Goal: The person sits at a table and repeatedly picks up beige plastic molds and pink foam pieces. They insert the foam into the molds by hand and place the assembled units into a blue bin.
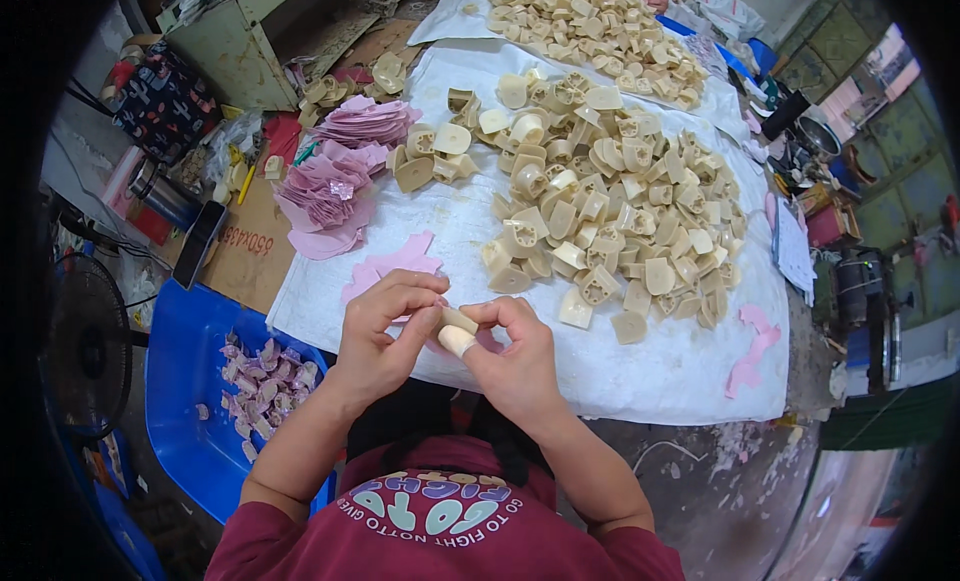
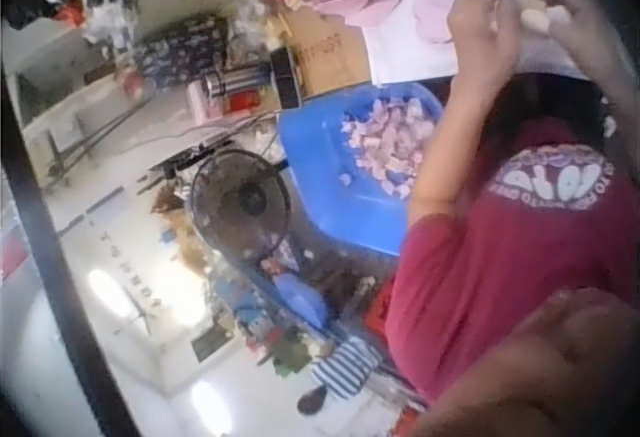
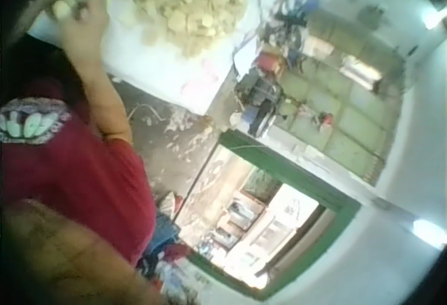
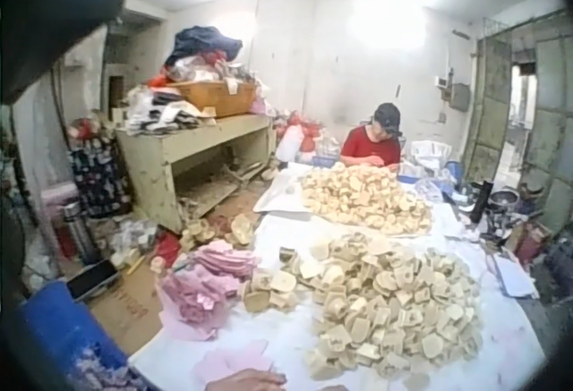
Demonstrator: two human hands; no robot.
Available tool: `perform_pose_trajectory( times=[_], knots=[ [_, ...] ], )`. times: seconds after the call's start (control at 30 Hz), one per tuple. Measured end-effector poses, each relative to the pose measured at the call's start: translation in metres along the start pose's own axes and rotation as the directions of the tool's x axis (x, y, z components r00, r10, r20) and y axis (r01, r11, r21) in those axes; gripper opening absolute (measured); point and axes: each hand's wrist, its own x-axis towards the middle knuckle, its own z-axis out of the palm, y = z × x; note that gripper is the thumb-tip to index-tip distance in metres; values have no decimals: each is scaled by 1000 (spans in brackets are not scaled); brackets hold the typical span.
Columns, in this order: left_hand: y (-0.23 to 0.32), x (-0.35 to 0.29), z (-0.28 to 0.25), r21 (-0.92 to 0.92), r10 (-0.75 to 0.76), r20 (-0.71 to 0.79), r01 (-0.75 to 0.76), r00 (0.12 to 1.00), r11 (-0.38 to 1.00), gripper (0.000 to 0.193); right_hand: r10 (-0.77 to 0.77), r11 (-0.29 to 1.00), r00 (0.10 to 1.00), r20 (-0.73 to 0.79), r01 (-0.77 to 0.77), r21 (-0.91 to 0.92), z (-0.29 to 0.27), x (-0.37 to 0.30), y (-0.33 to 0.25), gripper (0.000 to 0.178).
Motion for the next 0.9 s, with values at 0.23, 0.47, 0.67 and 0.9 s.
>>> perform_pose_trajectory(
  times=[0.23,0.47,0.67,0.9],
  knots=[
    [2,0,-11,-44,49,122,-44,991,998,8,47,998,990,130,-52,40,-5,1,-9,22],
    [0,-28,-7,-577,-46,70,78,996,813,16,-481,768,835,269,549,-331,-26,-1,-30,43],
    [13,-28,-5,-334,219,-86,-235,972,913,25,-97,877,995,-3,87,473,-21,-12,-7,85],
    [24,-21,-11,13,446,21,-446,895,895,34,-67,646,970,233,-135,751,-22,-20,-4,26]
  ],
)
